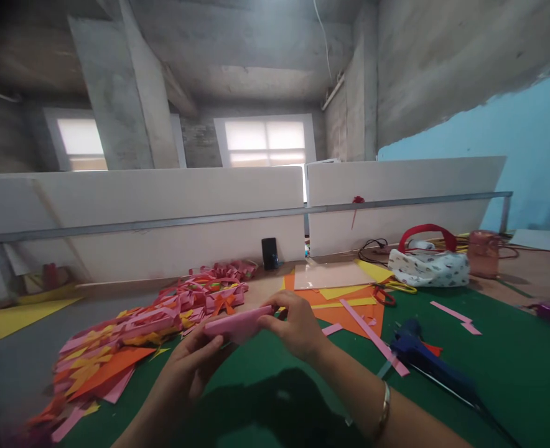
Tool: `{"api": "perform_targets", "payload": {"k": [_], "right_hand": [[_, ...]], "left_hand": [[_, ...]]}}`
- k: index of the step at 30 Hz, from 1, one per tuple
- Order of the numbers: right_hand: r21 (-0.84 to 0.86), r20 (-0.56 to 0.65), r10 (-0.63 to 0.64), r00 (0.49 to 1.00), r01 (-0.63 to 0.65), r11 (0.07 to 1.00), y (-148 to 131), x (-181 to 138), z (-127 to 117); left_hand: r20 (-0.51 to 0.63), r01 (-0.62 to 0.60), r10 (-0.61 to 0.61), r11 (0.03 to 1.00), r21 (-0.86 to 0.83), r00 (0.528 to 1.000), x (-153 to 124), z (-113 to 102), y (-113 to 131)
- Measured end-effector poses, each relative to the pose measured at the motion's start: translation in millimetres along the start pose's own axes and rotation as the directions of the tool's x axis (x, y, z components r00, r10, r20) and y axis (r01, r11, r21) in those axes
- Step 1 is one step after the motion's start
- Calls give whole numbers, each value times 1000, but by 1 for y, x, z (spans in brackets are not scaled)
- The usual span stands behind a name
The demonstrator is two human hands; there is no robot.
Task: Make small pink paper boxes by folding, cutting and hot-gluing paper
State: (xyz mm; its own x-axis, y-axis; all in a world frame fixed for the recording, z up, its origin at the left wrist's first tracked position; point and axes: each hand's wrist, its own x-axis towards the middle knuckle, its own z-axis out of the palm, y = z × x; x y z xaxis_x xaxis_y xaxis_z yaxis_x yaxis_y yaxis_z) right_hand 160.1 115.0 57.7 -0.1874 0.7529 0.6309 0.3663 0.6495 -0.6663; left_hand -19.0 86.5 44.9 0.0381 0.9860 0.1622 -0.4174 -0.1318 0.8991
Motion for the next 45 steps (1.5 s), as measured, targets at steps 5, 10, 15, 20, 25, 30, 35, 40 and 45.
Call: {"api": "perform_targets", "payload": {"k": [5, 10, 15, 20, 25, 30, 35, 40, 45], "right_hand": [[37, 30, -83, 996, 82, 996, -5, -1, -3], [59, 56, -165, 985, 162, 985, -8, 2, -6], [29, 46, -151, 987, 150, 988, -5, 2, -6], [61, 42, -86, 995, 84, 995, -1, 1, -5], [-114, 85, -231, 969, 240, 964, -2, -4, -2], [-451, 151, -421, 894, 441, 775, -7, -11, 6], [-432, 214, -464, 860, 509, 744, -8, -18, 16], [-348, 155, -415, 897, 442, 826, -8, -19, 17], [-391, 205, -499, 842, 538, 747, -11, -16, 17]], "left_hand": [[-78, 23, -20, 999, 43, 997, 1, -1, 1], [-90, 190, -204, 971, -144, 975, 0, -2, 10], [-63, 213, -223, 968, -133, 973, 0, -3, 9], [-157, 95, -79, 991, 97, 984, 5, -6, 0], [-101, -81, 133, 909, 409, 986, 7, -9, -2], [70, -220, 222, 771, 598, 972, 1, -4, -2], [136, -246, 207, 736, 631, 969, -3, 1, -7], [142, -263, 224, 732, 629, 964, -5, 4, -5], [126, -323, 308, 756, 569, 943, -5, 5, -7]]}}
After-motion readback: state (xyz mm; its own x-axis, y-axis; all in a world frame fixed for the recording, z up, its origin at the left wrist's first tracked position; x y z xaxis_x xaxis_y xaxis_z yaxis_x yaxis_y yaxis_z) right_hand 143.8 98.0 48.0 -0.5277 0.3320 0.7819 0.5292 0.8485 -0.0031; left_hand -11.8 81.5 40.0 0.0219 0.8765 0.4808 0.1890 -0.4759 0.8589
